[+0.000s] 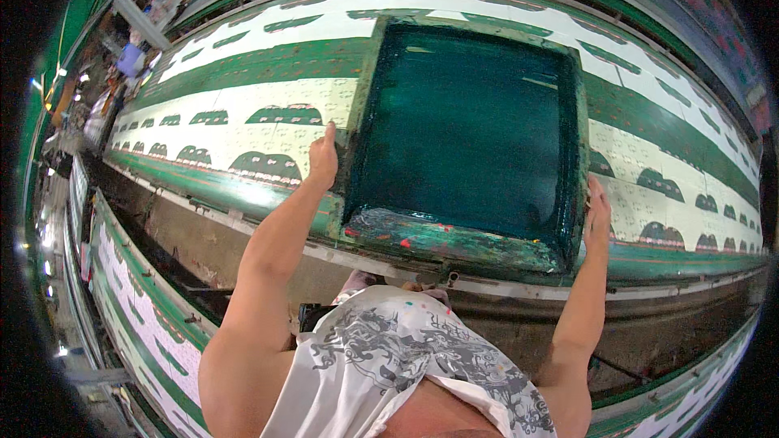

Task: The person performs screen printing on a long roll of fabric using a green screen and squeegee. They repeatedly pull the squeegee across the screen to transfer green ink onto the fabric, which features a repeating pattern of umbrellas. The person adjusts the screen position along the roll as they work.

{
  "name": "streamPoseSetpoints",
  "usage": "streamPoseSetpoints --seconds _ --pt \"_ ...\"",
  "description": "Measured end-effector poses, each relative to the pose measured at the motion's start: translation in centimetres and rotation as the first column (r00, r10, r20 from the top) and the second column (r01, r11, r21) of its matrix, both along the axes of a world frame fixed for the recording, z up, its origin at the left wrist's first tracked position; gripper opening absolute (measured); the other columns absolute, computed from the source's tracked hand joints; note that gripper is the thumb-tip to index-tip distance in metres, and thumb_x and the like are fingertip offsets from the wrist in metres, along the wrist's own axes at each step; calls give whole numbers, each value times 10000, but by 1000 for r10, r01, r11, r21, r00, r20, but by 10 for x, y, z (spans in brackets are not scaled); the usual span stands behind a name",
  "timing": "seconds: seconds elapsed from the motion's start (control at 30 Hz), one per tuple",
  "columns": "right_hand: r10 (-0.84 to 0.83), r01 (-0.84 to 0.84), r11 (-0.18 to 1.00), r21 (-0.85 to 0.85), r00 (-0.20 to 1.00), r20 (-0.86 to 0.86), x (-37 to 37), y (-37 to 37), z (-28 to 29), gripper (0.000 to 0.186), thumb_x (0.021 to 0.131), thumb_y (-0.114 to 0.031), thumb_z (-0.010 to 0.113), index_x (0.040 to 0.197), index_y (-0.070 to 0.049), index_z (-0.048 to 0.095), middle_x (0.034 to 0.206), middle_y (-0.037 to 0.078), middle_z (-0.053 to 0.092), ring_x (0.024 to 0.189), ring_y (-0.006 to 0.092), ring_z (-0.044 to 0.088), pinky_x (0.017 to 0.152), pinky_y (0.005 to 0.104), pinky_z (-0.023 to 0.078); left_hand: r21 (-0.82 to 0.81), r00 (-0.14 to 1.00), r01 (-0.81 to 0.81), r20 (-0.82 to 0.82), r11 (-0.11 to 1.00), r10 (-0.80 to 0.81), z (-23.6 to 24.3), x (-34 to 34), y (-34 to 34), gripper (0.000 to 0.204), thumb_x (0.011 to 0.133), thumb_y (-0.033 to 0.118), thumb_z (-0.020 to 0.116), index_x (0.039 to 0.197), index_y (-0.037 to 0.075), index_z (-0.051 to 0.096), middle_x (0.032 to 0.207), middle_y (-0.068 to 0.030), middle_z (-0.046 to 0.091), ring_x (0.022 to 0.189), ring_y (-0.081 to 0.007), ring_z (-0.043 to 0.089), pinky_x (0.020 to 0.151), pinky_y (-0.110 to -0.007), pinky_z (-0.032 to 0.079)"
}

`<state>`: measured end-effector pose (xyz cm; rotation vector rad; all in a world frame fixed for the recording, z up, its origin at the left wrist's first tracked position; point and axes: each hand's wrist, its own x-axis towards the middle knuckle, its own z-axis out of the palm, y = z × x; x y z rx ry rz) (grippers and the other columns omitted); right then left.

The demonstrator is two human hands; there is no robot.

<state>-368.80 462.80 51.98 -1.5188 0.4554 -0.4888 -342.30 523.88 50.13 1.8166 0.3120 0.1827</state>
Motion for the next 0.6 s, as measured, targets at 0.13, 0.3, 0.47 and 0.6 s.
streamPoseSetpoints --seconds 0.13,0.3,0.47,0.6 --pt "-60 -74 447 -892 992 -112 -18 75 27 417 975 -142 755 1391 -109 744 1521 193 624 1435 403 556 1256 497 404 101 997 27 -79 995 -19 -2 8 0 876 1053 713 568 829 -126 685 759 -234 637 778 -317 566 810 -520 465" --pt "460 -414 321 -852 854 -242 -50 204 25 408 832 -141 879 1227 -113 782 1329 119 728 1274 363 677 1101 500 535 232 996 63 -68 971 -49 -14 7 -2 934 1052 757 510 838 -130 711 847 -323 714 854 -412 683 876 -557 499" --pt "376 -403 150 -903 868 -325 -54 243 13 488 829 -158 870 1301 -119 752 1326 94 708 1277 355 664 1075 514 523 217 985 104 -158 971 -70 -17 10 -5 953 1048 783 492 833 -116 724 846 -320 716 862 -431 693 886 -564 505" --pt "345 -403 40 -914 864 -366 -53 238 -6 535 829 -141 859 1349 -144 733 1409 94 681 1334 344 638 1090 529 514 352 974 131 -220 927 -54 -25 15 -6 959 1045 806 449 938 -90 773 1039 -391 741 1110 -462 746 1007 -587 516"
